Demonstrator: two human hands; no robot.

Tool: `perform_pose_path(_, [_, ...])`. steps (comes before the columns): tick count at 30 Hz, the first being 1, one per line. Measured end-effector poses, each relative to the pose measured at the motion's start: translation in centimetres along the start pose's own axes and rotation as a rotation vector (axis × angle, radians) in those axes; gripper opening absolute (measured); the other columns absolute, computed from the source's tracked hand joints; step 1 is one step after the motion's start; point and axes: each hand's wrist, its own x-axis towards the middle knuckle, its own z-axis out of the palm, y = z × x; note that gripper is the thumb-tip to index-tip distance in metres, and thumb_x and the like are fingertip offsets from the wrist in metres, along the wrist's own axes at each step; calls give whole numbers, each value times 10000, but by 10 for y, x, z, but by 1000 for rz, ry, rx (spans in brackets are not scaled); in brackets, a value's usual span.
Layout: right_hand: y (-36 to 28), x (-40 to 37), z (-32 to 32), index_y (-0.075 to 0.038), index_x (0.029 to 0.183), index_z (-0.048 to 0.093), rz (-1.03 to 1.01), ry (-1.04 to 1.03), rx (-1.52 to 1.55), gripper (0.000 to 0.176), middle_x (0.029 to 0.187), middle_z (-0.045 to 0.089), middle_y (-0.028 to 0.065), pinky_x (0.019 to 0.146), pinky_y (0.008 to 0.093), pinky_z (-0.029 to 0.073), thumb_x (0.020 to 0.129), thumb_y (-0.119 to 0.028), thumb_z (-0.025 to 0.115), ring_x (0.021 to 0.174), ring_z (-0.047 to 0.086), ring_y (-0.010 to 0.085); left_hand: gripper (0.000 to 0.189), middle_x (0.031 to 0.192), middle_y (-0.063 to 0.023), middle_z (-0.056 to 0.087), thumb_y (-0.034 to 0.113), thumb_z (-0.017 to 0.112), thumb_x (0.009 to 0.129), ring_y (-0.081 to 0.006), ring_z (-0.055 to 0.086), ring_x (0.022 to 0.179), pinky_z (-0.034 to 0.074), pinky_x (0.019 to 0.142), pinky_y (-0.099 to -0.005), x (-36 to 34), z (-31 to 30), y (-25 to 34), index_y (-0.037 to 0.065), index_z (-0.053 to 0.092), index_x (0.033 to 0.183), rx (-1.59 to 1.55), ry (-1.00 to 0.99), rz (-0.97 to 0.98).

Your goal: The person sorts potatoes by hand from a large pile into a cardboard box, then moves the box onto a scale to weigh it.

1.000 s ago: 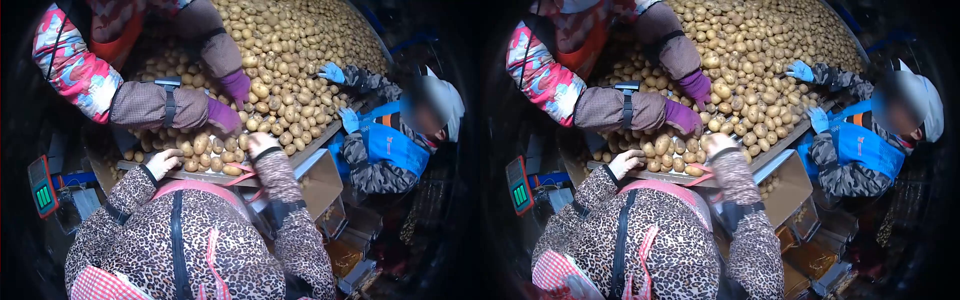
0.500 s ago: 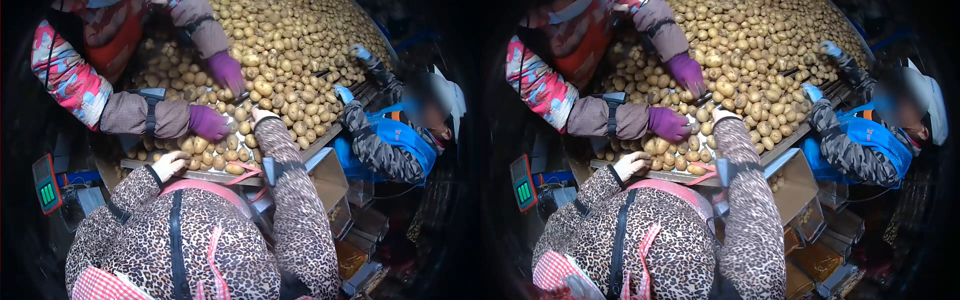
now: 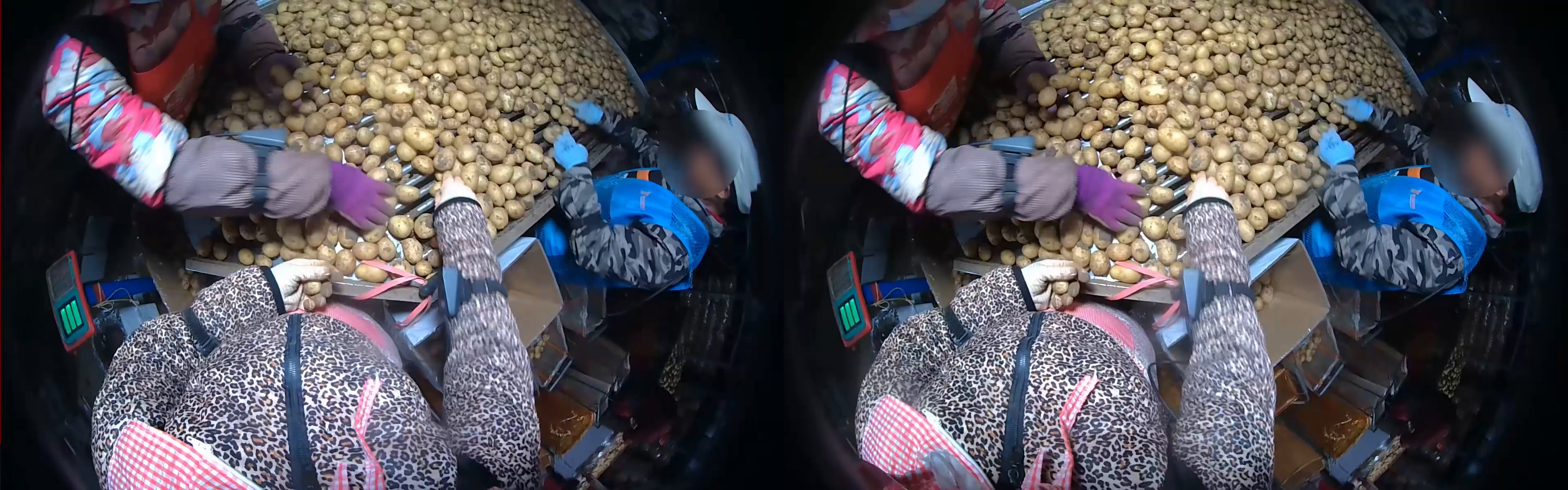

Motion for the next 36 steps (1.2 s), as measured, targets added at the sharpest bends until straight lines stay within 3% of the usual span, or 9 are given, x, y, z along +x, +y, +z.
perform_pose_path(4, [-35,23,9,-42,1308,404,27,85,-106,386,1198,532,237,825,438,534,935,-142,400,1020,627,335,257,684,-57,587,221,532,946,-139,532,524,430,454,-250,-14,-13,-7,18,583,1094,-84,70,71])
perform_pose_path(14, [-34,28,13,-128,1281,460,-108,-188,-117,651,1248,530,201,951,416,485,713,-233,760,1181,526,338,239,779,-103,631,150,494,951,-211,619,647,499,550,-293,-61,-59,-24,-4,553,1125,-322,74,353])
perform_pose_path(18, [-16,-27,12,-42,1175,595,-243,52,836,514,1131,616,206,937,362,476,708,-215,722,1032,616,284,376,1097,-124,630,66,493,867,-271,645,891,531,714,-364,-59,-59,-11,24,511,1240,-213,51,292])
perform_pose_path(23, [-95,-144,-2,-69,1241,580,-677,87,895,522,1094,633,175,925,349,477,756,-219,702,998,620,256,521,1326,-190,511,199,413,884,-375,546,1156,493,898,-445,-8,-10,13,44,394,1380,-377,-301,161])
perform_pose_path(27, [-84,-173,23,-67,1310,498,-266,-688,2457,471,1172,608,135,715,331,548,886,-247,596,1011,622,232,396,1162,-218,593,242,361,971,-334,622,1025,561,772,-420,29,3,22,-24,455,1249,-403,-341,76])
perform_pose_path(30, [-42,-198,15,-58,1297,508,-70,-568,2769,537,1183,612,140,659,403,560,878,-385,588,979,632,280,365,1198,-174,567,284,401,992,-296,623,1026,586,718,-349,40,53,35,-15,483,1185,-217,-149,140])
perform_pose_path(34, [-20,-227,13,-60,1257,535,294,-149,3102,506,1240,579,138,908,551,477,892,-410,560,1136,546,345,578,1259,-118,530,428,436,973,-213,506,1181,432,991,-391,56,114,16,-4,405,1356,245,-267,449])
perform_pose_path(35, [-17,-233,19,-86,1272,527,101,-170,3191,507,1290,544,128,973,594,417,914,-445,504,1208,482,352,619,1320,-116,481,451,429,969,-212,467,1217,418,996,-375,64,123,6,-6,375,1382,475,-329,452])
perform_pose_path(36, [-15,-235,21,-104,1285,511,525,2,3131,530,1322,519,128,988,621,389,942,-491,395,1236,453,360,660,1381,-114,432,475,421,965,-210,427,1254,404,1000,-360,71,137,-4,-9,345,1408,704,-393,461])
